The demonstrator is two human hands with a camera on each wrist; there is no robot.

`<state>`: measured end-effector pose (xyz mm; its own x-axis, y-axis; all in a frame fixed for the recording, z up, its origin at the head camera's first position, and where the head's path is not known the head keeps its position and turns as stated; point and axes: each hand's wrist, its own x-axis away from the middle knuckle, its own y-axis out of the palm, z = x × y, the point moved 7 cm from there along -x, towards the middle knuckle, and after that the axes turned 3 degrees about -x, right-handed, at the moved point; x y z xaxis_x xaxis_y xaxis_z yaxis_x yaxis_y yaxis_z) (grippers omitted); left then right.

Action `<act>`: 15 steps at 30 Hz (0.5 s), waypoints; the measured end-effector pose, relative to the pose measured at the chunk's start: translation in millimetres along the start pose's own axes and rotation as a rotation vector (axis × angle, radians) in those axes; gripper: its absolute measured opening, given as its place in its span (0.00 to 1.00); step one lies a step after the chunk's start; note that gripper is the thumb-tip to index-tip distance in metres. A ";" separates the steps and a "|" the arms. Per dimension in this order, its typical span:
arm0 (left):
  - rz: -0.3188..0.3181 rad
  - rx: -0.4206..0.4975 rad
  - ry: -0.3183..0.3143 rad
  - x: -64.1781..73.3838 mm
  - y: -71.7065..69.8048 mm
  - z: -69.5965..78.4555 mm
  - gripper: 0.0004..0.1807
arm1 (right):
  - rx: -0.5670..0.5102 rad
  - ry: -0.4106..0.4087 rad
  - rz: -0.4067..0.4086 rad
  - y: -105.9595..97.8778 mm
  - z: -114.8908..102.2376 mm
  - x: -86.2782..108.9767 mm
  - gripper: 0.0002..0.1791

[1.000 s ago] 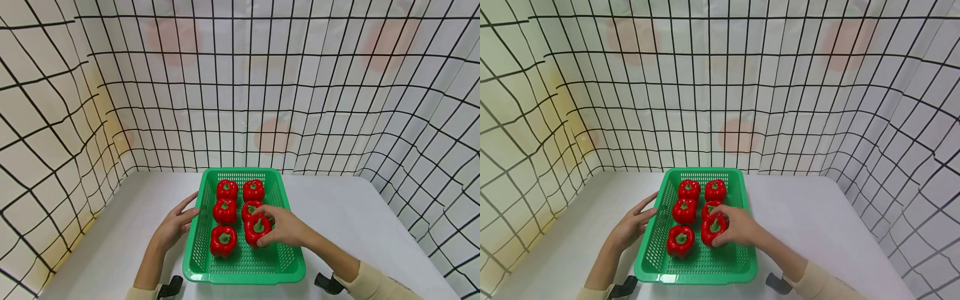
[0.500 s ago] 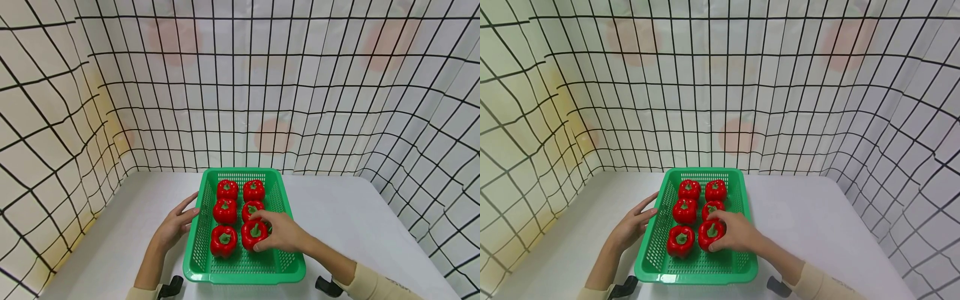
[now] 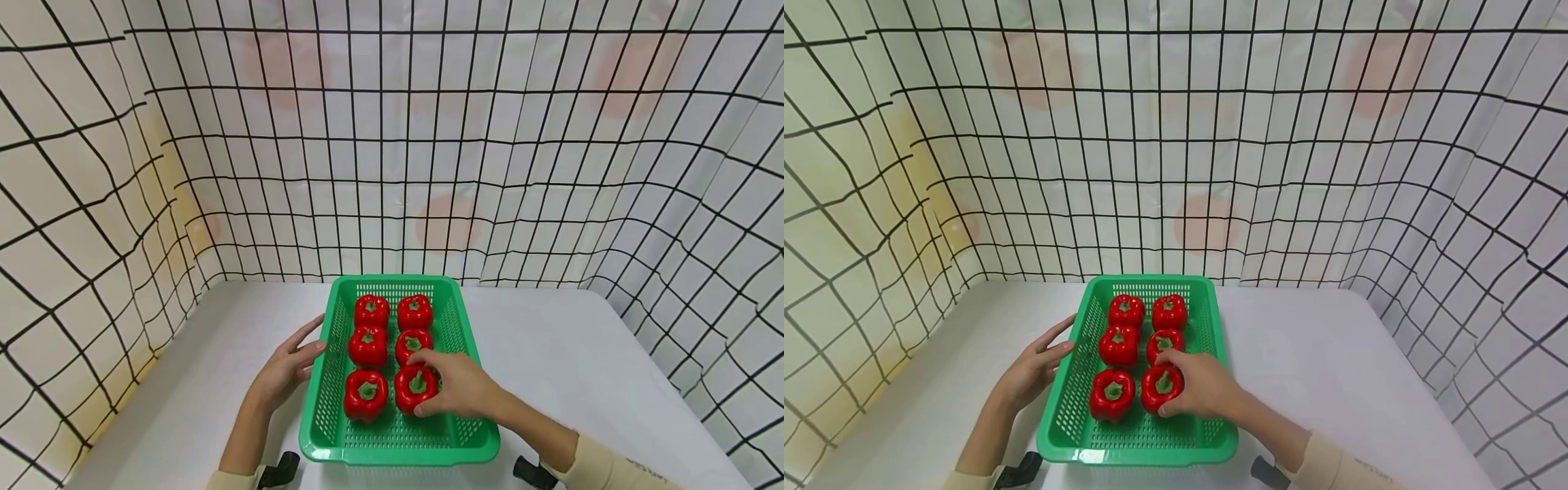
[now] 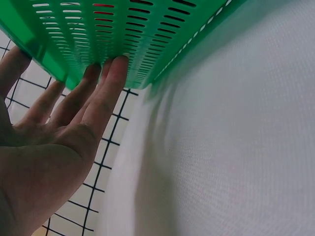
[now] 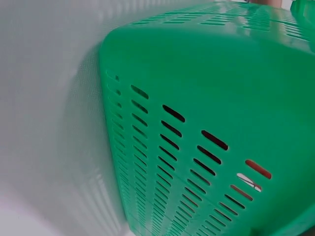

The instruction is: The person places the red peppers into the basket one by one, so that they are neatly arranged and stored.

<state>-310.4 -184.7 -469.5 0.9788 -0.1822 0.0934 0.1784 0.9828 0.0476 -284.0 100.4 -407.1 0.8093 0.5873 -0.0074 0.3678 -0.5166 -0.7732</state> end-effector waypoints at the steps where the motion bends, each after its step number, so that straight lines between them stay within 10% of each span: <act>1: 0.001 0.003 0.000 0.1 0.0 0.1 0.37 | 0.013 -0.001 -0.001 0.6 -0.1 -0.1 0.38; 15: 0.015 -0.008 0.000 0.3 -0.4 -0.4 0.36 | 0.070 0.016 -0.034 5.0 -1.1 0.3 0.36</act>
<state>-310.1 -185.1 -469.9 0.9814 -0.1676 0.0941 0.1646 0.9856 0.0386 -281.4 97.2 -410.2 0.8044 0.5934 0.0296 0.3631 -0.4515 -0.8151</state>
